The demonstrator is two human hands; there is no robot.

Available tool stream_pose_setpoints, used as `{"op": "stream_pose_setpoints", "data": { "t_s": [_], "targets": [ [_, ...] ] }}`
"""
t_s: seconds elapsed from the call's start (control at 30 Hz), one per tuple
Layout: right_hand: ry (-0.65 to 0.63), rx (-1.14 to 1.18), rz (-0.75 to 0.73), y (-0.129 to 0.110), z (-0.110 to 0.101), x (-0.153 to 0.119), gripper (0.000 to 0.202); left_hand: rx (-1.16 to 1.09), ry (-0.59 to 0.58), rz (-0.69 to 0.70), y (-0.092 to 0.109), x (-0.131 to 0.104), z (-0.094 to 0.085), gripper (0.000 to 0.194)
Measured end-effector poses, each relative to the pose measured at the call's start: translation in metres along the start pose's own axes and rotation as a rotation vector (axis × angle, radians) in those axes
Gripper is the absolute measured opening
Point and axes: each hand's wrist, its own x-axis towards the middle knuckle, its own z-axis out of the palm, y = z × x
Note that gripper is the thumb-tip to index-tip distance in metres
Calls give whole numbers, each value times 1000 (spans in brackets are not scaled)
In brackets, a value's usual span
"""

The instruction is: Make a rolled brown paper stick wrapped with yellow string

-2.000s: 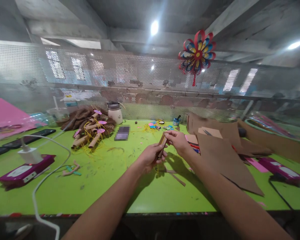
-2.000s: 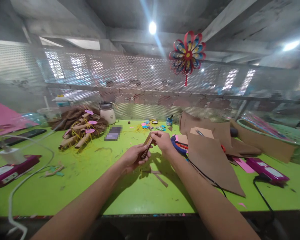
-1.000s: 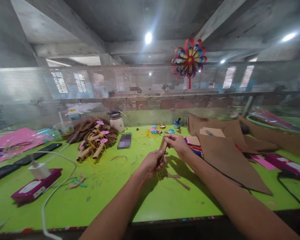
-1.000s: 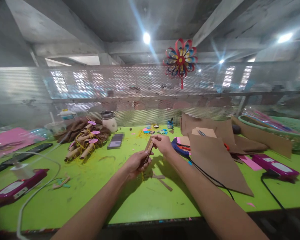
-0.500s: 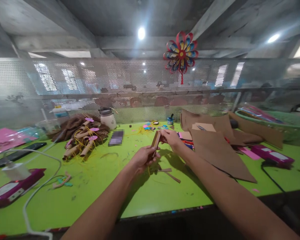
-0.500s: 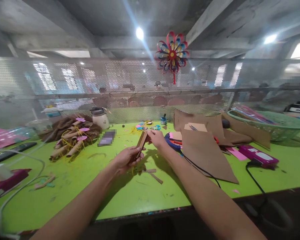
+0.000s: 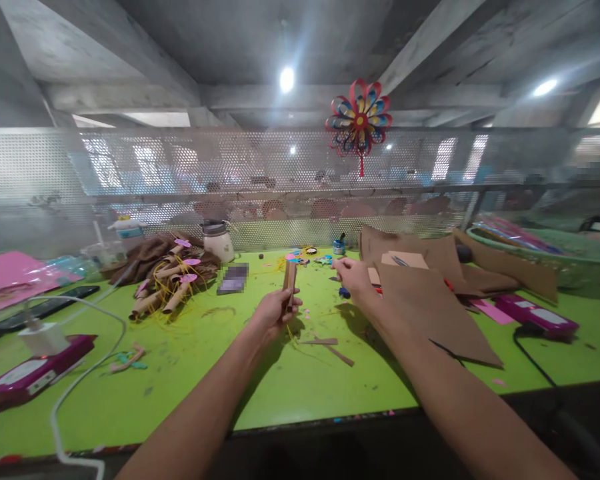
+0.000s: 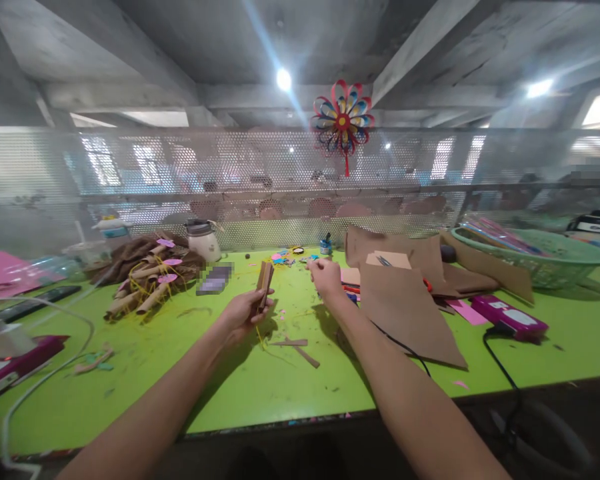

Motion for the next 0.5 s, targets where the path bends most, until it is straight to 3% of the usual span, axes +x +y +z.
{"op": "stream_pose_setpoints", "data": {
  "t_s": [0.17, 0.27, 0.4, 0.5],
  "targets": [
    [250, -33, 2, 5, -29, 24, 39, -40, 103, 20, -2, 15, -12, 13],
    [367, -63, 24, 14, -43, 37, 34, -39, 120, 15, -4, 18, -13, 14],
    [447, -131, 46, 22, -53, 48, 18, -35, 104, 16, -2, 15, -11, 14],
    [452, -232, 57, 22, -59, 50, 30, -38, 78, 22, -1, 12, -9, 14]
  ]
}}
